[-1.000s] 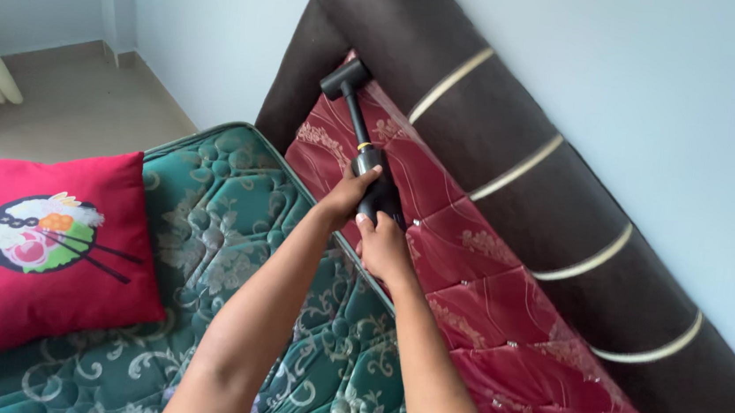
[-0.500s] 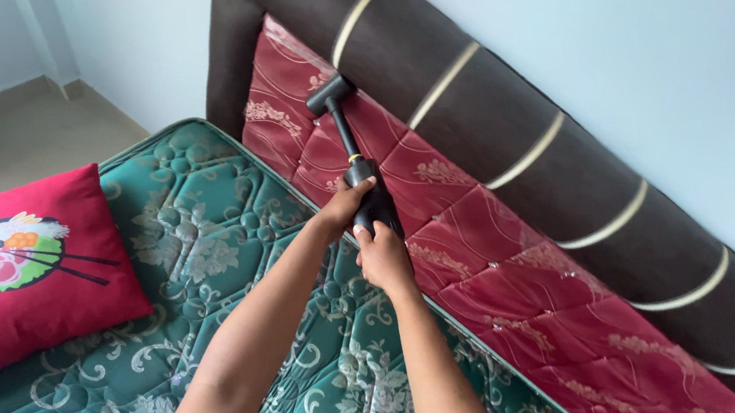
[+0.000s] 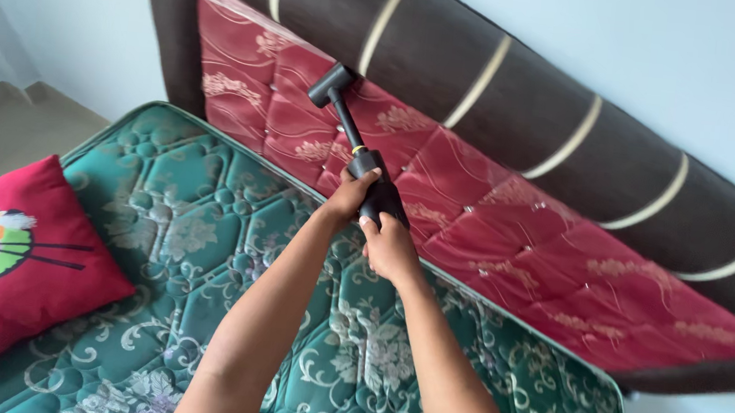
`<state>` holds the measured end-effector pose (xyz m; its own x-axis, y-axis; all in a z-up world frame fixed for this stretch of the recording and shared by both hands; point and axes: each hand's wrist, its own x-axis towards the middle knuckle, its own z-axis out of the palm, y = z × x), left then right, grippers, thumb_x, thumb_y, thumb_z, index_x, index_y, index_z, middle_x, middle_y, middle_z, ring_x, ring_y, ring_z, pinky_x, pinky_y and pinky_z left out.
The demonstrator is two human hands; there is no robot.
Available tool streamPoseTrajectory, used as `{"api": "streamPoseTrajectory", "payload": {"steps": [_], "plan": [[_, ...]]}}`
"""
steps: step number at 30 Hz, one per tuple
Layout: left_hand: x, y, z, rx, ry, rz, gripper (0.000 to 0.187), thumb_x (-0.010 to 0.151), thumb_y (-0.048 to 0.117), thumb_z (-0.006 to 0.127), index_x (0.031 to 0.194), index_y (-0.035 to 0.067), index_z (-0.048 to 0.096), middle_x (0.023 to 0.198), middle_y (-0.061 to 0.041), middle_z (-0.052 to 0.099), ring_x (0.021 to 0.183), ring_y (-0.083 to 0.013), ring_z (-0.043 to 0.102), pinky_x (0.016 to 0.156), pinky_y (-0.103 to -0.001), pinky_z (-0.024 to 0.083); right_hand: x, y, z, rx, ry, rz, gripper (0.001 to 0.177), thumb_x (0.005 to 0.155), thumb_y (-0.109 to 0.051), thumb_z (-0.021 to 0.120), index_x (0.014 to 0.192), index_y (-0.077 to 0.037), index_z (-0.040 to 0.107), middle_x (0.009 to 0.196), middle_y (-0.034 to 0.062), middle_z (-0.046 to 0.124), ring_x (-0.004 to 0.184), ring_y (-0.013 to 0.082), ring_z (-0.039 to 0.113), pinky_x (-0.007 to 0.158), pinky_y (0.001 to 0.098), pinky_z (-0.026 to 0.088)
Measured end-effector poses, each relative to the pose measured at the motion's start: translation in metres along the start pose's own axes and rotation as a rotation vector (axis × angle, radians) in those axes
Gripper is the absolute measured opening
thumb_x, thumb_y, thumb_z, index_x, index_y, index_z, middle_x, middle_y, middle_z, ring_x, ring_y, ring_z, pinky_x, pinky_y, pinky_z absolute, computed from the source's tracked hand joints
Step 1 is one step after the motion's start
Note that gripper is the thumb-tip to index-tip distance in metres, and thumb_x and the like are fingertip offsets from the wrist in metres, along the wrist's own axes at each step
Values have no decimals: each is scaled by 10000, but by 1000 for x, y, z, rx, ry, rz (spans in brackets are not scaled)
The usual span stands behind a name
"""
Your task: The person vacuums the headboard of a bed using a handheld vacuum cleaner.
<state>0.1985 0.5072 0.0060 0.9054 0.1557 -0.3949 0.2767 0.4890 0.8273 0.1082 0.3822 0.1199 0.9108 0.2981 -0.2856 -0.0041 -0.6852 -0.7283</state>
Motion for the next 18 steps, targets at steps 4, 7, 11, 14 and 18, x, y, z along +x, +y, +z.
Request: {"api": "streamPoseTrajectory", "payload": {"steps": [4, 7, 11, 14, 18], "plan": [[-4, -22, 29, -61, -62, 94, 866, 897, 429, 710, 1518, 116, 195, 1352, -213, 540, 1181, -303, 609, 928, -430, 553, -23, 16, -25, -39, 47, 11, 339, 1008, -353, 542, 1011, -25, 625, 601, 79, 635, 462, 188, 616, 472, 370, 485], [-16, -30, 55, -75, -95, 50, 857, 883, 424, 699, 1504, 129, 187, 1325, -212, 535, 1173, -322, 612, 910, -458, 566, -35, 33, -42, -30, 63, 9, 355, 1003, -363, 543, 1000, -19, 630, 608, 81, 639, 485, 216, 621, 490, 401, 486], [-33, -50, 91, -27, -98, 4, 820, 864, 436, 683, 1485, 150, 230, 1302, -177, 538, 1140, -302, 611, 879, -480, 574, -52, 64, -64, -117, 124, -21, 371, 996, -380, 548, 960, -25, 649, 633, 105, 682, 572, 249, 689, 589, 427, 528], [-33, -69, 115, -36, -168, -1, 835, 883, 448, 692, 1473, 140, 187, 1311, -202, 533, 1137, -307, 637, 902, -472, 582, -65, 89, -81, -142, 153, -6, 381, 995, -386, 554, 936, -22, 649, 643, 116, 695, 612, 265, 712, 636, 437, 537], [-40, -90, 152, 23, -177, 4, 818, 869, 468, 691, 1464, 155, 226, 1319, -185, 535, 1127, -299, 629, 892, -483, 582, -81, 118, -106, -126, 185, -20, 374, 990, -384, 560, 924, -26, 646, 651, 99, 696, 631, 264, 716, 638, 444, 536]]}}
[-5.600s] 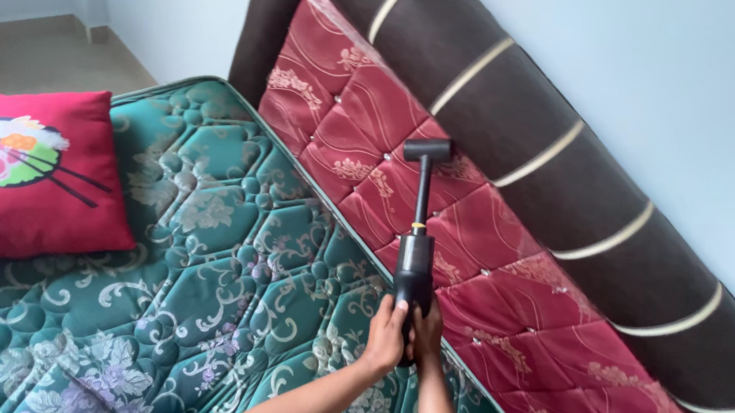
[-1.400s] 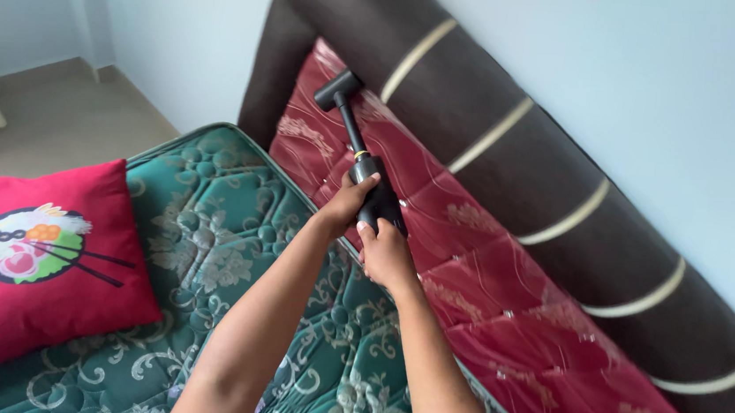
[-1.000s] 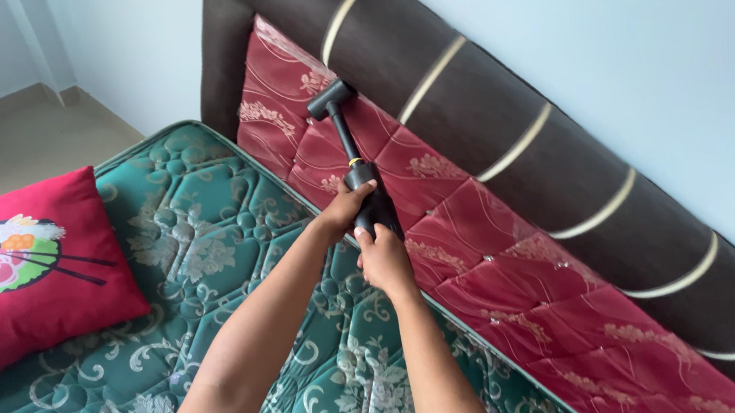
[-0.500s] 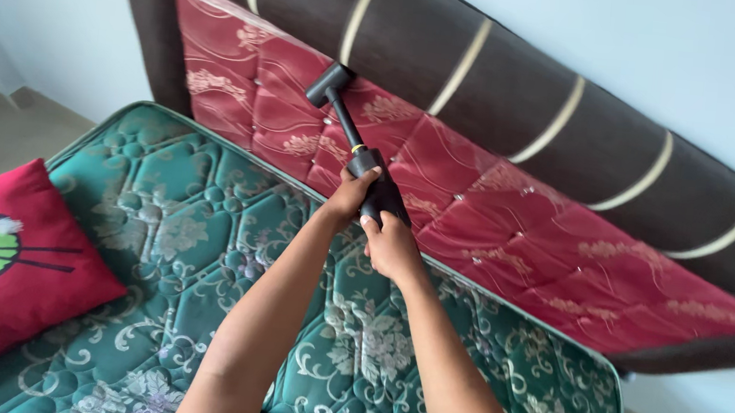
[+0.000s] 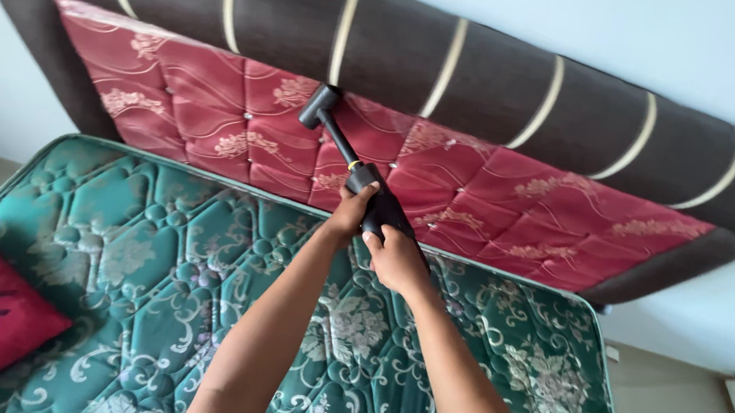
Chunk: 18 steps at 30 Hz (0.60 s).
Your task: The person vacuums the headboard of a bed using a handheld vacuum cleaner.
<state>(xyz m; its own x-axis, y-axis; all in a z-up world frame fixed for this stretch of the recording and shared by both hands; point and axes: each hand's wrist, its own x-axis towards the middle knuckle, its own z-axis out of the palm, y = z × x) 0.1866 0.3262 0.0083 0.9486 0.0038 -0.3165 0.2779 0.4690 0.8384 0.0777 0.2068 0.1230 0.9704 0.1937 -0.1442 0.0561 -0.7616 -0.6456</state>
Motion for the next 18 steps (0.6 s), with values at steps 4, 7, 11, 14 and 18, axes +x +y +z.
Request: {"api": "streamPoseTrajectory", "payload": {"steps": [4, 7, 11, 14, 18], "plan": [[-10, -15, 38, 134, -8, -80, 822, 834, 545, 640, 1457, 205, 226, 1331, -143, 540, 1112, -287, 640, 842, -513, 577, -13, 32, -24, 23, 8, 57, 378, 989, -385, 565, 923, -21, 644, 644, 114, 689, 616, 277, 712, 632, 446, 538], [-11, -27, 63, 157, -29, -98, 831, 833, 564, 642, 1453, 205, 221, 1328, -150, 542, 1102, -286, 655, 829, -516, 591, -20, 54, -38, -9, 47, 52, 370, 979, -385, 570, 928, -24, 634, 654, 104, 700, 622, 258, 720, 640, 435, 543], [-10, -44, 94, 231, -32, -138, 822, 848, 589, 628, 1441, 182, 229, 1296, -172, 587, 1038, -301, 689, 791, -505, 587, -30, 81, -59, -15, 51, 81, 381, 983, -392, 565, 1004, -21, 650, 663, 119, 706, 634, 263, 721, 653, 437, 545], [-8, -63, 112, 227, -49, -140, 806, 831, 579, 634, 1417, 174, 257, 1286, -160, 571, 1014, -298, 692, 773, -508, 606, -39, 97, -73, 12, 57, 107, 395, 979, -399, 564, 1070, -25, 650, 665, 123, 704, 641, 268, 726, 657, 438, 548], [7, -95, 136, 213, -68, -116, 811, 853, 571, 671, 1417, 154, 263, 1289, -173, 568, 1022, -297, 689, 764, -501, 613, -51, 122, -89, 24, 62, 140, 421, 980, -416, 562, 1073, -16, 655, 664, 124, 709, 644, 270, 727, 654, 435, 551]]}}
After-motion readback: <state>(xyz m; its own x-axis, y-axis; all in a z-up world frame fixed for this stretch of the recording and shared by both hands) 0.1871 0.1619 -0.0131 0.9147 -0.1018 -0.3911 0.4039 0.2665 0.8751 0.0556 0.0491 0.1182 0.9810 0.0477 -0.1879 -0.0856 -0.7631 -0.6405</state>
